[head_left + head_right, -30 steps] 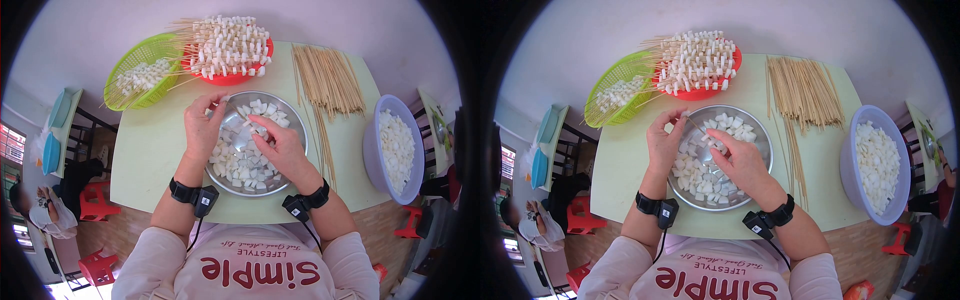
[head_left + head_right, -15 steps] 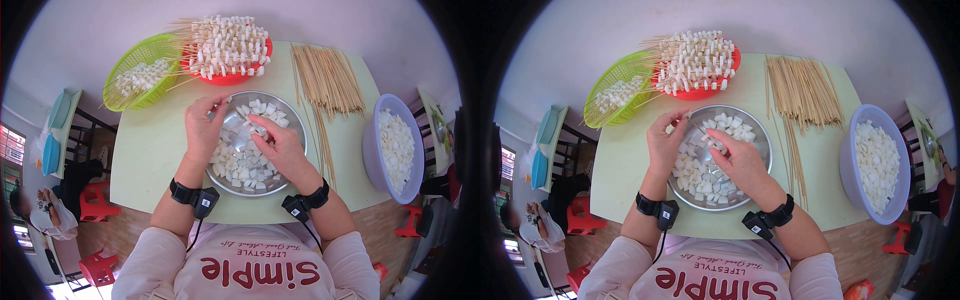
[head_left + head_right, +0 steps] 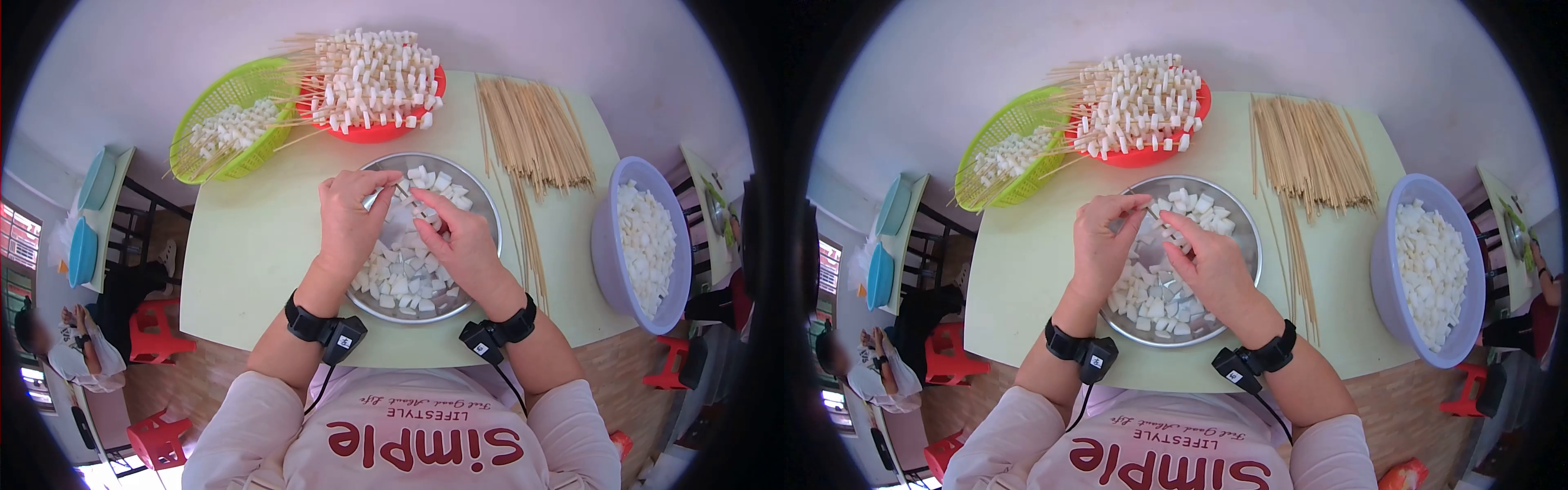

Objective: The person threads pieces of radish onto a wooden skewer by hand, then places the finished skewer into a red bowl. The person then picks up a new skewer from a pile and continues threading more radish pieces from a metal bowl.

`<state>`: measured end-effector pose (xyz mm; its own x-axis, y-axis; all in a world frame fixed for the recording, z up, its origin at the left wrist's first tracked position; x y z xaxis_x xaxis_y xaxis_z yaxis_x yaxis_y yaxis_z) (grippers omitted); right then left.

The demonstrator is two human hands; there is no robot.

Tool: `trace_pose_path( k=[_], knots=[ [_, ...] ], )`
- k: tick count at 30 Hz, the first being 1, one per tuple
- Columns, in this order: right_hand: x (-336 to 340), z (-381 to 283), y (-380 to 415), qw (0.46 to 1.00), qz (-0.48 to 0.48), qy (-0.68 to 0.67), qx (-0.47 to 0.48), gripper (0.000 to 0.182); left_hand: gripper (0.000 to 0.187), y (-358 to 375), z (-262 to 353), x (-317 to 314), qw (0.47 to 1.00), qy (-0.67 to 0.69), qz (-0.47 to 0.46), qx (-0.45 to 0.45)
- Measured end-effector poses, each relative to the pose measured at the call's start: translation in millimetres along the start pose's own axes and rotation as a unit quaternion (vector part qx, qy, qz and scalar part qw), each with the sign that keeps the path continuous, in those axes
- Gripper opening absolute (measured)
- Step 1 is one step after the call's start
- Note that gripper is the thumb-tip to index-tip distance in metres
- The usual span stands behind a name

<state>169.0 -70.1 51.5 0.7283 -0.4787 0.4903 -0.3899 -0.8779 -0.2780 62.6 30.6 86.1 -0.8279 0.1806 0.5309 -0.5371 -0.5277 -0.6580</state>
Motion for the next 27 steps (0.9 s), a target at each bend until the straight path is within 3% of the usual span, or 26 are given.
trace_pose_path(
  k=[14, 17, 19, 21, 22, 24, 25, 27],
  knots=[
    [3.5, 1.8, -0.8, 1.000, -0.004, -0.011, -0.022, 0.044, 0.021, 4.0, 1.4, -7.6, 0.998, 0.011, -0.051, 0.043],
    [11.4, 3.9, -3.4, 0.999, 0.027, -0.019, -0.026, 0.046, 0.024, -1.5, -4.7, -6.4, 0.996, 0.042, -0.048, 0.065],
    [18.8, 22.2, -0.5, 0.989, 0.078, -0.102, -0.078, 0.047, 0.025, 0.2, -16.2, -7.1, 0.994, 0.056, -0.044, 0.085],
    [24.3, 19.8, -0.8, 0.983, 0.100, -0.135, -0.073, 0.047, 0.033, 9.6, -19.5, -37.8, 0.981, 0.039, -0.188, 0.035],
    [27.9, 19.5, 0.4, 0.976, 0.118, -0.167, -0.070, 0.048, 0.033, 11.4, -20.1, -40.1, 0.981, 0.039, -0.188, 0.035],
    [28.9, 18.7, -0.1, 0.976, 0.124, -0.169, -0.063, 0.048, 0.040, 25.8, 0.4, -61.5, 0.956, 0.026, -0.285, -0.055],
    [30.6, 17.9, -0.4, 0.975, 0.131, -0.169, -0.054, 0.047, 0.046, 35.2, -1.5, -68.7, 0.946, -0.003, -0.317, -0.059],
    [28.9, 20.7, 0.7, 0.976, 0.126, -0.166, -0.060, 0.047, 0.042, 37.3, 0.2, -68.5, 0.947, -0.018, -0.314, -0.065]
  ],
)
Point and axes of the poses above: each hand's wrist, its own y-axis away from the middle knuckle, its own x-axis out of the back of the hand, z = x × y, the point moved 10 cm from there along -y, towards the middle knuckle, and after that the axes turned 3 degrees about -x, right-handed, at the moved point
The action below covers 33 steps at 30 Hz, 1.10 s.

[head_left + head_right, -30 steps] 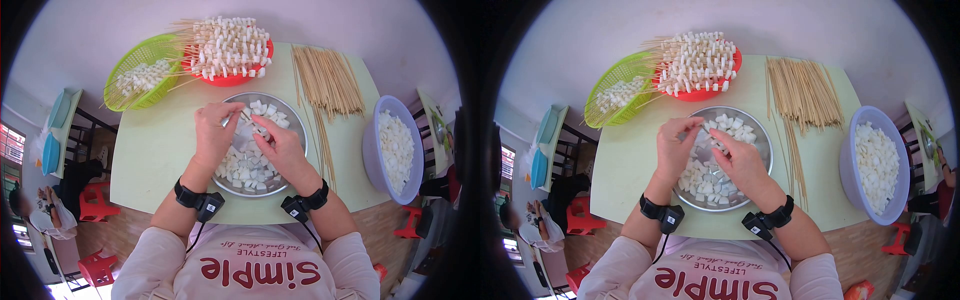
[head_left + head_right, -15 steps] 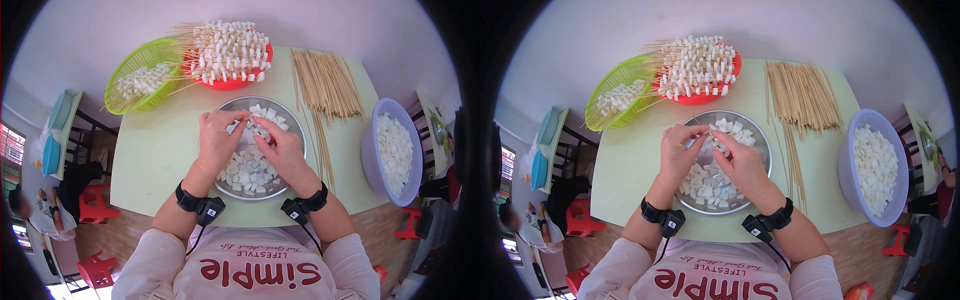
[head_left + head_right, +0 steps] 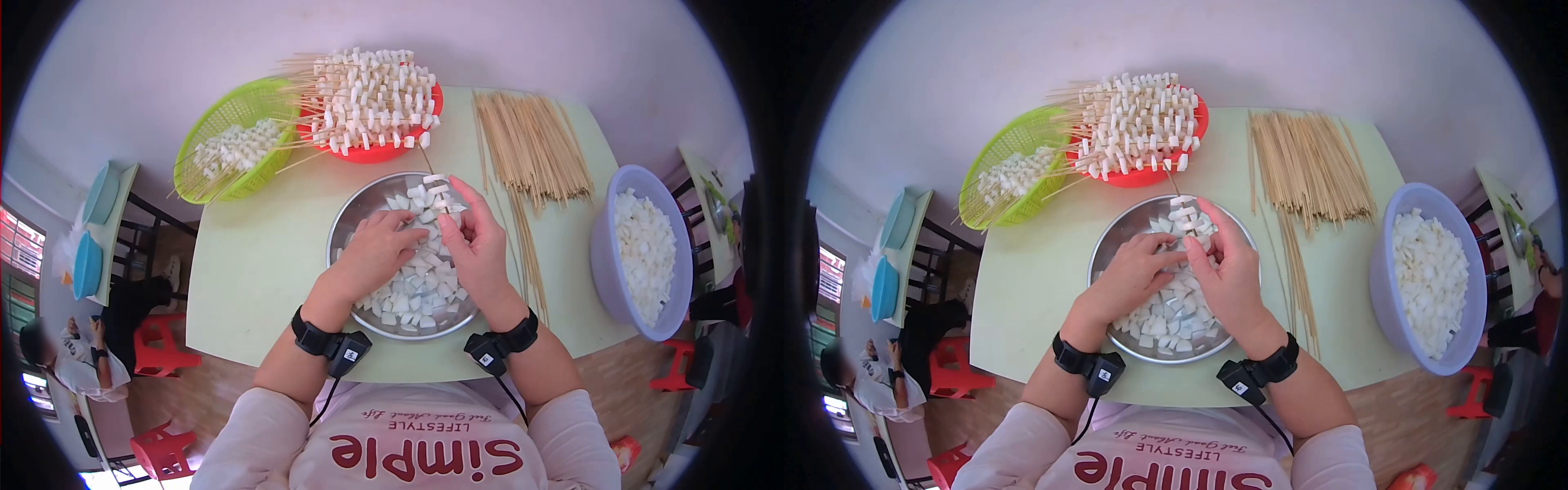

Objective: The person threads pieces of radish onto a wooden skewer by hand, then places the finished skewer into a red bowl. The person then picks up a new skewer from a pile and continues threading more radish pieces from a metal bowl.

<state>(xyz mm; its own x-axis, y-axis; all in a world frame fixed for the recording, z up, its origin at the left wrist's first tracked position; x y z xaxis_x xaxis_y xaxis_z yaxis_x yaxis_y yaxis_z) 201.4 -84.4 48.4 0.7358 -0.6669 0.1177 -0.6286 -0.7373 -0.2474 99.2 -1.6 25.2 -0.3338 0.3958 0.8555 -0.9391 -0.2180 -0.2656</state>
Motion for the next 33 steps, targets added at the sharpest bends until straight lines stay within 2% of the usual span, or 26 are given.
trace_pose_path(
  k=[5, 7, 10, 13, 17, 19, 22, 29, 31, 32, 33],
  knots=[
    [-3.5, -0.1, -0.9, 1.000, -0.013, 0.016, 0.000, 0.046, 0.026, -2.4, -3.2, 8.2, 1.000, 0.011, -0.005, 0.019],
    [-4.8, 0.5, -0.6, 1.000, -0.019, 0.022, 0.002, 0.046, 0.018, -2.0, -9.1, 10.4, 0.998, 0.001, -0.023, 0.066],
    [-5.4, 0.4, -0.7, 0.999, -0.022, 0.045, 0.003, 0.046, 0.018, -0.8, -19.8, 11.8, 0.994, 0.050, -0.007, 0.098],
    [-6.5, 2.3, -0.6, 1.000, -0.021, 0.019, 0.009, 0.046, 0.018, 3.1, -22.3, 12.6, 0.993, 0.081, 0.007, 0.080],
    [-7.0, 2.4, -0.3, 0.998, -0.029, 0.051, 0.005, 0.047, 0.020, 4.3, -20.1, 18.6, 0.994, 0.068, -0.007, 0.089],
    [-8.1, 3.9, -0.5, 0.999, -0.033, 0.036, -0.007, 0.047, 0.022, 4.9, -25.4, 18.1, 0.991, 0.051, -0.019, 0.126],
    [-8.9, 5.8, -0.5, 0.998, -0.033, 0.052, -0.003, 0.047, 0.021, 5.9, -24.1, 19.5, 0.994, -0.007, -0.024, 0.104],
    [-16.1, 0.0, 0.9, 0.994, -0.068, 0.089, 0.002, 0.045, 0.018, 3.1, -29.0, 20.5, 0.991, 0.026, -0.020, 0.133],
    [-21.6, -3.8, 1.8, 0.989, -0.097, 0.116, 0.009, 0.042, 0.015, 7.1, -41.6, 42.5, 0.958, 0.158, 0.121, 0.204],
    [-22.2, -4.4, 2.2, 0.988, -0.098, 0.116, 0.011, 0.042, 0.015, 6.5, -45.7, 41.8, 0.958, 0.157, 0.123, 0.205],
    [-24.8, -5.5, 3.4, 0.987, -0.112, 0.111, 0.015, 0.041, 0.014, 12.1, -61.0, 43.3, 0.921, 0.248, 0.189, 0.235]
  ],
)
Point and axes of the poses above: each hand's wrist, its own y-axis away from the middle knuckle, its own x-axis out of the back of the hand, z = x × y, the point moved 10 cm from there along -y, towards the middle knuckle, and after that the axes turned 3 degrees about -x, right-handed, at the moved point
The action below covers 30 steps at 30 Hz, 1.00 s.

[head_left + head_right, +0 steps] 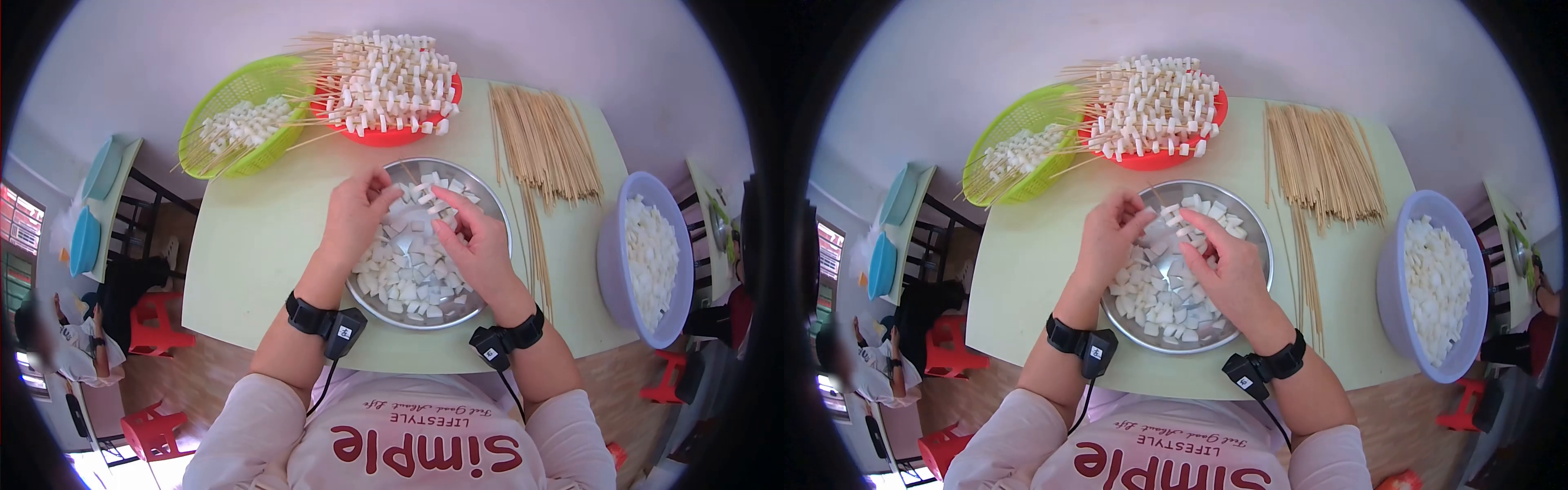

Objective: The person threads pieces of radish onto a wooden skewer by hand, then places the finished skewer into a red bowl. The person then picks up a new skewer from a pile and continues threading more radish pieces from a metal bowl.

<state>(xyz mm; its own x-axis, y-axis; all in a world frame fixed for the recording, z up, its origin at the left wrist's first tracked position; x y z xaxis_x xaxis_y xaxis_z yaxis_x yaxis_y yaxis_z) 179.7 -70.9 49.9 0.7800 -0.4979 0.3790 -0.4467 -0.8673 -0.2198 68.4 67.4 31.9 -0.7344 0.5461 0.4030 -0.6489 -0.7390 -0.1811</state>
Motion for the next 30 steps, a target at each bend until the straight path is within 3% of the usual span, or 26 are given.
trace_pose_path(
  k=[1, 2, 4, 10, 30],
  knots=[
    [-2.1, -1.5, 0.6, 1.000, -0.012, -0.004, 0.006, 0.040, 0.012, -1.3, -12.4, 7.5, 0.993, 0.103, 0.052, 0.037],
    [-2.0, -1.8, 1.0, 1.000, -0.012, -0.004, 0.006, 0.040, 0.012, -2.3, -14.7, 6.4, 0.993, 0.103, 0.052, 0.036],
    [-9.2, -3.3, 2.0, 0.999, -0.045, 0.004, 0.010, 0.040, 0.013, -1.8, -5.3, 19.1, 0.977, 0.171, 0.121, -0.034],
    [-11.5, -6.2, 2.0, 0.998, -0.055, 0.036, 0.016, 0.040, 0.020, 1.3, 0.6, 21.4, 0.986, 0.110, 0.120, -0.033],
    [-12.0, -2.3, 2.0, 0.997, -0.060, 0.041, -0.003, 0.041, 0.018, 1.1, -0.2, 20.6, 0.986, 0.109, 0.124, -0.036]
  ],
)
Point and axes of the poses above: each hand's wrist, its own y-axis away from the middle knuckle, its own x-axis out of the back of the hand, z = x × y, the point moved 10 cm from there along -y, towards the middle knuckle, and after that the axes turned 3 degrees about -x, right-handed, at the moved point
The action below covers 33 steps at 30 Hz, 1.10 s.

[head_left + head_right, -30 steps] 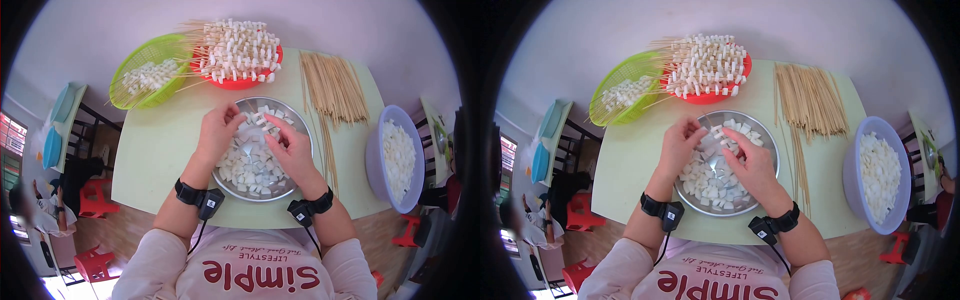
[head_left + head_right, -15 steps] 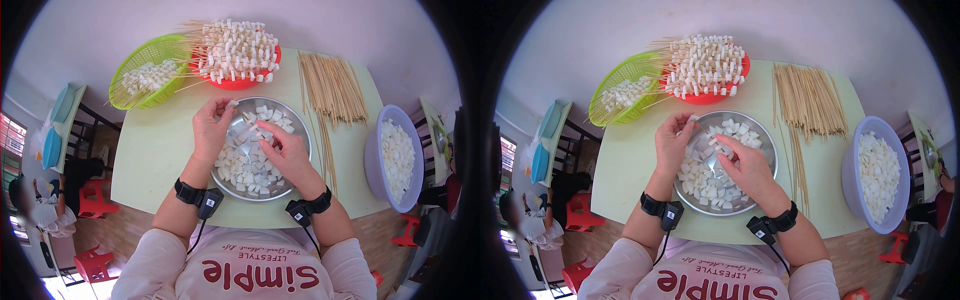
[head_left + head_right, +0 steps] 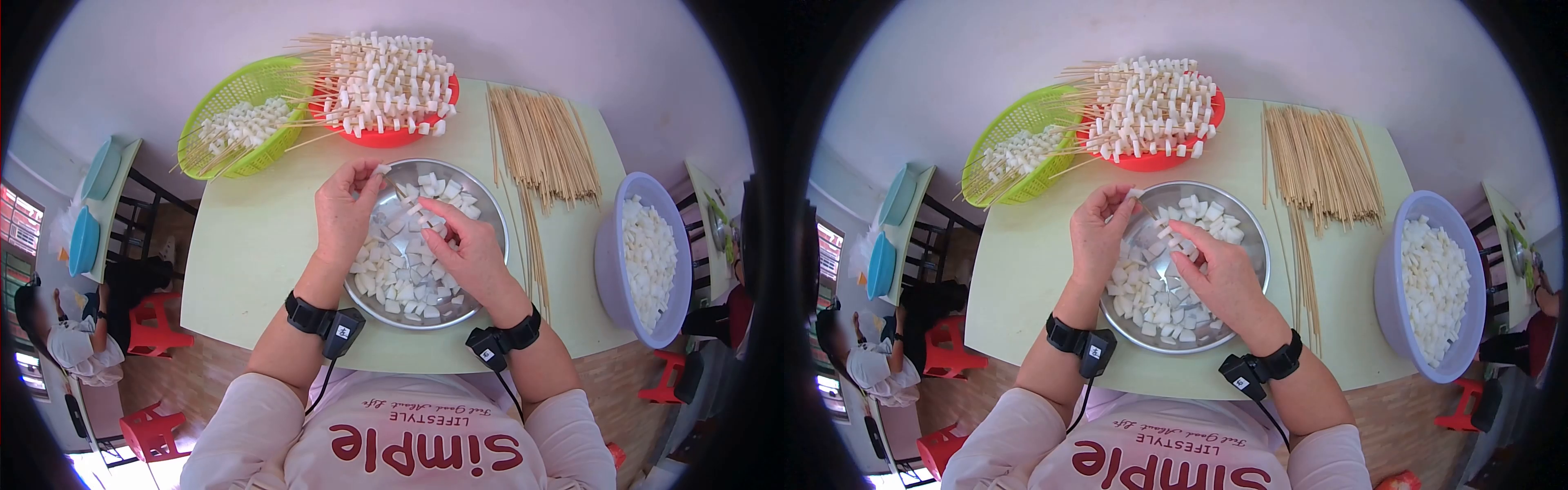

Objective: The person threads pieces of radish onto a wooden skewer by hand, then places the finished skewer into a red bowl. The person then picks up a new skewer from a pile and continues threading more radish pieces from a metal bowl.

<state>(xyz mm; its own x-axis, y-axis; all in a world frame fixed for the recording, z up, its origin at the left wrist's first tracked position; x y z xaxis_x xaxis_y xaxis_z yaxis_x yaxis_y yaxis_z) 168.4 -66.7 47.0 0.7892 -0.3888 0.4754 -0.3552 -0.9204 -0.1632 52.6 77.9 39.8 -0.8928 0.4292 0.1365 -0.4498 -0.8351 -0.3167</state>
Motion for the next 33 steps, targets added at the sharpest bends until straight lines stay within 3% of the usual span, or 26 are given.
trace_pose_path(
  k=[33],
  knots=[
    [2.2, 1.0, 0.3, 1.000, 0.011, -0.014, -0.004, 0.041, 0.014, 0.5, 7.8, -2.6, 0.999, -0.013, -0.010, -0.032]
  ],
)
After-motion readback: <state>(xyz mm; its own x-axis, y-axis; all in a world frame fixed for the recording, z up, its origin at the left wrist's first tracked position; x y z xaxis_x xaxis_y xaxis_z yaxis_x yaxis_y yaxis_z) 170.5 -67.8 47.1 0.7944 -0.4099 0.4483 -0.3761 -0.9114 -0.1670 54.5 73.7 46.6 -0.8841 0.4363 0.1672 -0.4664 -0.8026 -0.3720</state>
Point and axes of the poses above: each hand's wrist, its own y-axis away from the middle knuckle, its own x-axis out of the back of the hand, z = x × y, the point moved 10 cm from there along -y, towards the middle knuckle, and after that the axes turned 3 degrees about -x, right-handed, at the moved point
